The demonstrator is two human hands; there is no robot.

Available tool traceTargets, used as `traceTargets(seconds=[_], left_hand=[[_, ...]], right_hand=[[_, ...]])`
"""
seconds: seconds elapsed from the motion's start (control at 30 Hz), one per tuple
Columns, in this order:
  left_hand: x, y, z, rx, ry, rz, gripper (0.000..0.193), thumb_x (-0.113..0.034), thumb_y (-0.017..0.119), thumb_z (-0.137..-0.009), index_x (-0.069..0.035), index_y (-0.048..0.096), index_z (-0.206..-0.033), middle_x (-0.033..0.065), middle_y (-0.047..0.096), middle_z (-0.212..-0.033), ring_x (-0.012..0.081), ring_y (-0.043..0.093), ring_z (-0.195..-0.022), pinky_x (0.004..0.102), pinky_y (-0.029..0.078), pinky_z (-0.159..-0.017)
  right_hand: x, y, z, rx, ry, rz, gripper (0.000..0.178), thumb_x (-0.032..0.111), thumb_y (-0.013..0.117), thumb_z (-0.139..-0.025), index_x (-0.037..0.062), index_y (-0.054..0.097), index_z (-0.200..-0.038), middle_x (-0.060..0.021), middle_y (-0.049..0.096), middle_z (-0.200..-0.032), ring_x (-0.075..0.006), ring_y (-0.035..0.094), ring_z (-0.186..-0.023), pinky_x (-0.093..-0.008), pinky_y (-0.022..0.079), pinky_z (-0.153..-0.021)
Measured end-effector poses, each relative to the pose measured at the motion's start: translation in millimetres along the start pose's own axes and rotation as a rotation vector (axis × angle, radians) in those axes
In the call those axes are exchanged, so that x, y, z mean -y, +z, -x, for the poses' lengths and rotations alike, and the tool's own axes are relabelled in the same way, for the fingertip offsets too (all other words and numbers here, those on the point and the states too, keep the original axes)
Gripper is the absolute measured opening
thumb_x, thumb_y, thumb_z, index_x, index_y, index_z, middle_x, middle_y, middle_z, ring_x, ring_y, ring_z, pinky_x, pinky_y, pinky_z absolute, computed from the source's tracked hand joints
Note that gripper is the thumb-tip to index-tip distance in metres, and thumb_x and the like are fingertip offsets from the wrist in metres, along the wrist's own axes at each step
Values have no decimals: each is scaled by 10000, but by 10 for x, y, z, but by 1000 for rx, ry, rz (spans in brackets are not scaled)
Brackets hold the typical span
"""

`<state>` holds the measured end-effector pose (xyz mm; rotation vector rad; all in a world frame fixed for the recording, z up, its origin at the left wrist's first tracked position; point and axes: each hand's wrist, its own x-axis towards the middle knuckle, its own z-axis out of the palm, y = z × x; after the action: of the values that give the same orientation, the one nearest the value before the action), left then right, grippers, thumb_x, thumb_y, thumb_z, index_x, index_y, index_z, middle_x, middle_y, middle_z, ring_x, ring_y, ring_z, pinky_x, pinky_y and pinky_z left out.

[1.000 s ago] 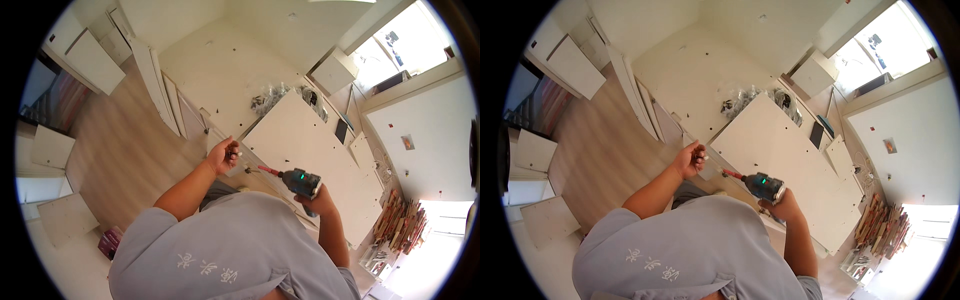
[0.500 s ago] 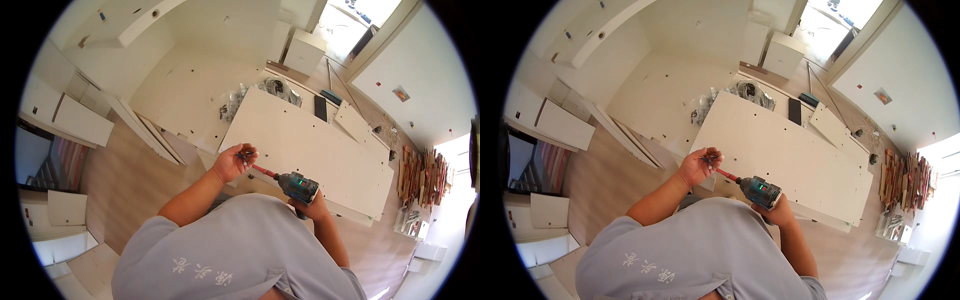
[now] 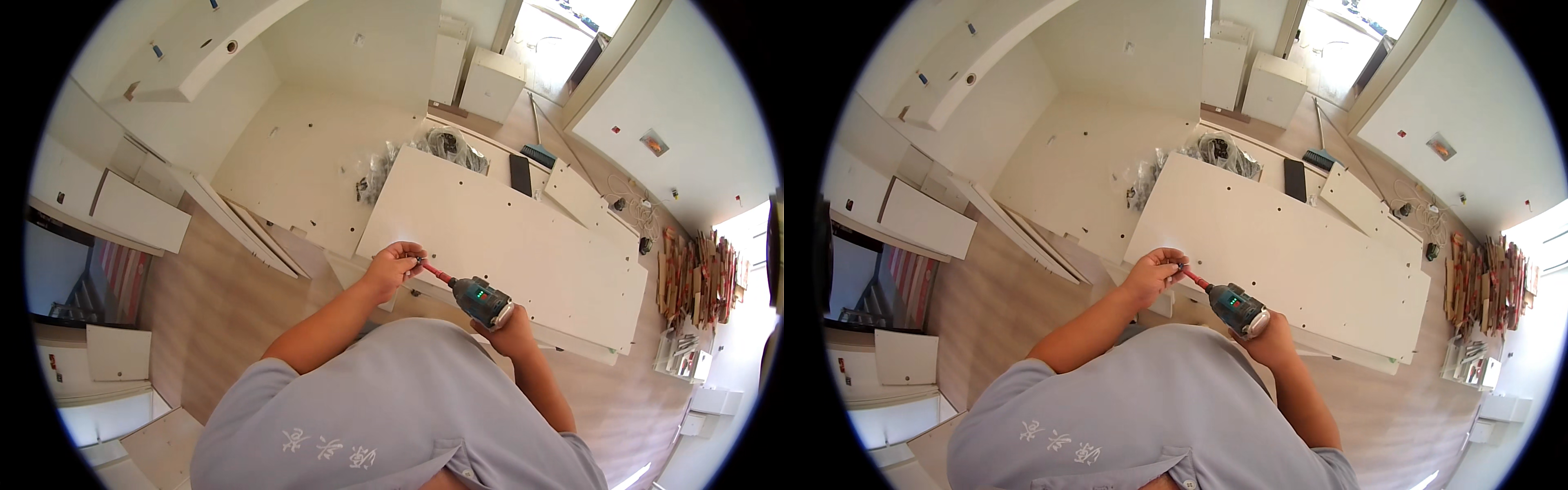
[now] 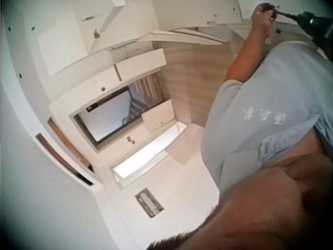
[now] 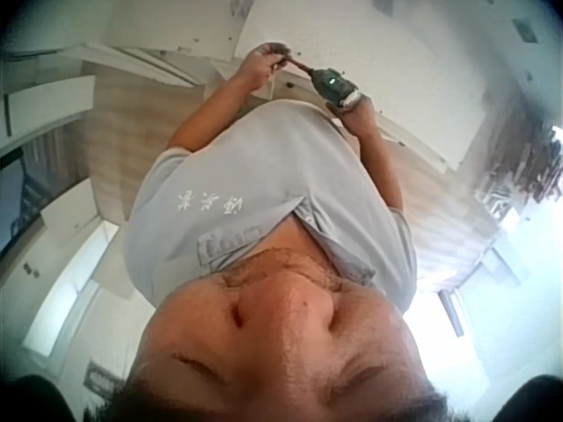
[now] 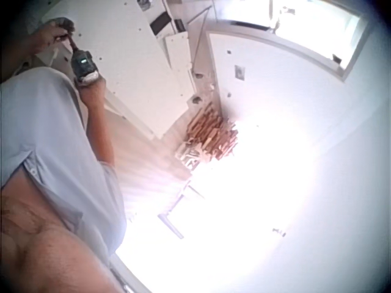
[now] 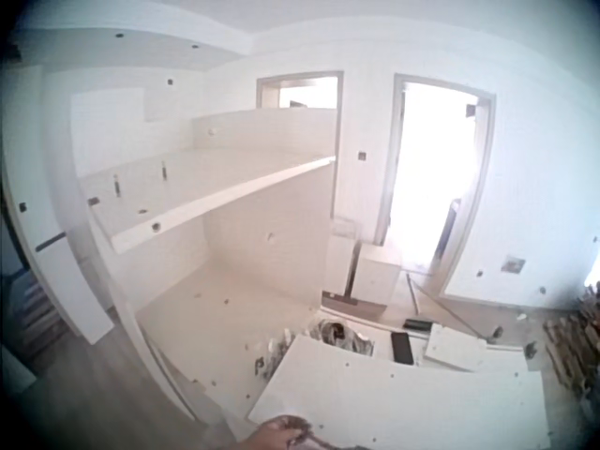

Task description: The person aligns white furniture panels and uses a power drill to secure them with screws. They subsequently move and organize various cabinet parts and panels across the wooden floor of the room.

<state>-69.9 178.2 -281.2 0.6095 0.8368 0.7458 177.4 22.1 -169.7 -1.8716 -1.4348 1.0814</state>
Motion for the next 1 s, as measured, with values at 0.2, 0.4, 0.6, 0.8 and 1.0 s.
traceTargets(seconds=[0.2, 0.4, 0.6, 0.8, 1.0], left_hand=[[164, -122, -381, -197, -116, 122, 200, 14, 539, -993, -32, 592, -1180, 110, 655, -1151, 243, 676, -1051, 347, 590, -925], [265, -144, -544, -236, -123, -50, 302, 96, 510, -947, -53, 595, -1196, 92, 656, -1201, 235, 688, -1039, 328, 599, -857], [184, -123, -412, -179, 80, -91, 475, 149, 487, -922, -85, 577, -1326, 63, 627, -1334, 211, 700, -1021, 274, 582, -782], [32, -116, -384, -45, -109, 173, 405, 104, 524, -954, -82, 590, -1308, 39, 644, -1185, 215, 693, -1012, 306, 605, -824], [-37, 34, -315, -43, -149, 350, 216, 14, 577, -992, -63, 628, -1188, 61, 668, -1028, 233, 694, -996, 378, 614, -882]], right_hand=[[-54, 39, -69, -6, 119, 61, 356, 219, 853, -752, 28, 720, -1021, -119, 754, -916, -263, 722, -834, -373, 569, -791], [-128, 82, -72, -23, 99, 4, 370, 219, 854, -757, 20, 717, -1038, -123, 756, -939, -257, 725, -853, -370, 567, -800], [-193, 101, -45, -31, 49, 4, 367, 209, 854, -761, 23, 718, -1046, -117, 758, -951, -242, 726, -861, -366, 564, -802], [-202, 106, -19, -72, 38, -123, 342, 182, 850, -765, 35, 720, -1045, -97, 756, -950, -202, 712, -849, -351, 559, -804], [-156, 88, -42, -70, 17, -158, 331, 154, 838, -776, 39, 719, -1064, -76, 752, -962, -174, 696, -853, -341, 555, -810]])
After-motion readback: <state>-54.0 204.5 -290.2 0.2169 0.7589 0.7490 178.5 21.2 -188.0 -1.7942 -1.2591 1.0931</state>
